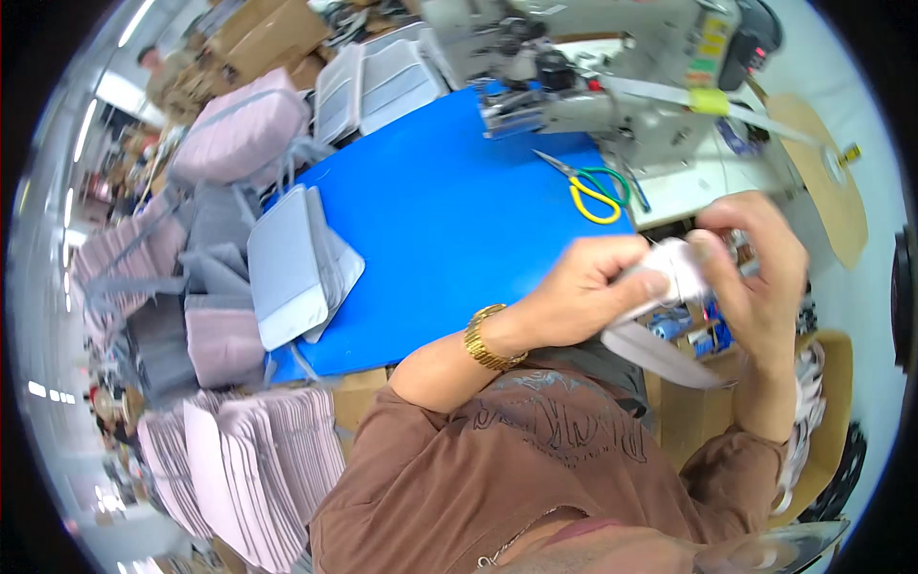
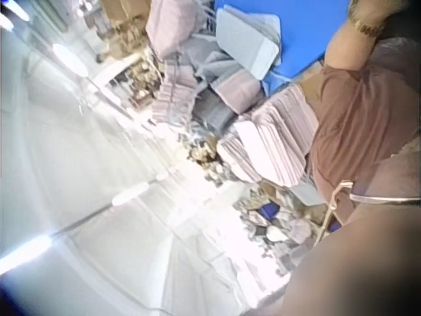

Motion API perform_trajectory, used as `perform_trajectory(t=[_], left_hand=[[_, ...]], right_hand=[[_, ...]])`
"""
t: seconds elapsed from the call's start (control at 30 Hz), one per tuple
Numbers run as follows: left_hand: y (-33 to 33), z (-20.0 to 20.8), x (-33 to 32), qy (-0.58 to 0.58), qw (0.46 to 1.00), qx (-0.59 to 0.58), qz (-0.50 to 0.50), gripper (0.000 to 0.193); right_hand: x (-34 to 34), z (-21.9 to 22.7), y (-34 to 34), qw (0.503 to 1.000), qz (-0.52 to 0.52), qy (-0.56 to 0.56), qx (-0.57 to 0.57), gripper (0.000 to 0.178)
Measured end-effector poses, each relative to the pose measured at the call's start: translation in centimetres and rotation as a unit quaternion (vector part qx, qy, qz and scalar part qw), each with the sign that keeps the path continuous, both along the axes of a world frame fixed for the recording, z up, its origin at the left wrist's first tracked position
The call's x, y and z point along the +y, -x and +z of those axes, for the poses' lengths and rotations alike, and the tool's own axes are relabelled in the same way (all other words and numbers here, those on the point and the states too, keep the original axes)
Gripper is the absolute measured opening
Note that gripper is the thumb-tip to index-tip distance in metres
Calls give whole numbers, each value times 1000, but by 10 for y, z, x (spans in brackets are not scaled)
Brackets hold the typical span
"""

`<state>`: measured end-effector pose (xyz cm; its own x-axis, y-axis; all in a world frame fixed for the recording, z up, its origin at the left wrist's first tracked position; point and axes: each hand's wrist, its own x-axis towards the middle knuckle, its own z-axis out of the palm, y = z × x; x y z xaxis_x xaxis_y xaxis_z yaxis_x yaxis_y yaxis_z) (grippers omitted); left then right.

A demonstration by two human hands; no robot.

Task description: Sewing fabric pouches using an industrial sewing machine.

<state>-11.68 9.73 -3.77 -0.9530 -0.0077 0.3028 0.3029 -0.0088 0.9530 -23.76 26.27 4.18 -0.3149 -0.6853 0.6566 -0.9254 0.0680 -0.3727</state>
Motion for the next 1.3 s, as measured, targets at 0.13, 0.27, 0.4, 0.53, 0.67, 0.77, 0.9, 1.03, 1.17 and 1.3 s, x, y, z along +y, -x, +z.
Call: perform_trajectory(t=[0.13, 0.27, 0.4, 0.53, 0.67, 0.77, 0.9, 1.03, 1.17, 1.3], left_hand=[[-30, 21, -32, -204, 965, 85, 142, 20], [-45, 32, -34, -26, 948, 128, 292, 15], [-60, 15, -36, 183, 906, 125, 361, 15], [-76, -14, -60, 169, 898, 124, 388, 16], [-100, -48, -78, 210, 866, 54, 450, 15], [-141, -74, -105, 247, 805, -8, 539, 15], [-200, -101, -141, 345, 659, -73, 665, 18], [-253, -119, -154, 521, 487, -143, 686, 20], [-290, -159, -173, 470, 549, -215, 657, 28], [-256, -118, -151, 496, 539, -170, 659, 21]], right_hand=[[9, 2, -26, 981, 140, 39, -127, 21], [-65, -15, -43, 916, 261, -47, -302, 41], [-110, -14, -51, 853, 287, 14, -436, 50], [-160, -6, -17, 658, 552, -21, -512, 27], [-162, -4, 70, 801, 397, -111, -435, 36], [-155, -10, 65, 785, 413, -116, -446, 35], [-139, -6, 60, 820, 330, -121, -452, 37], [-139, -20, 58, 862, 227, -102, -441, 44], [-152, -135, -43, 751, 288, -221, -552, 28], [-132, -212, -61, 701, 202, -236, -642, 23]])
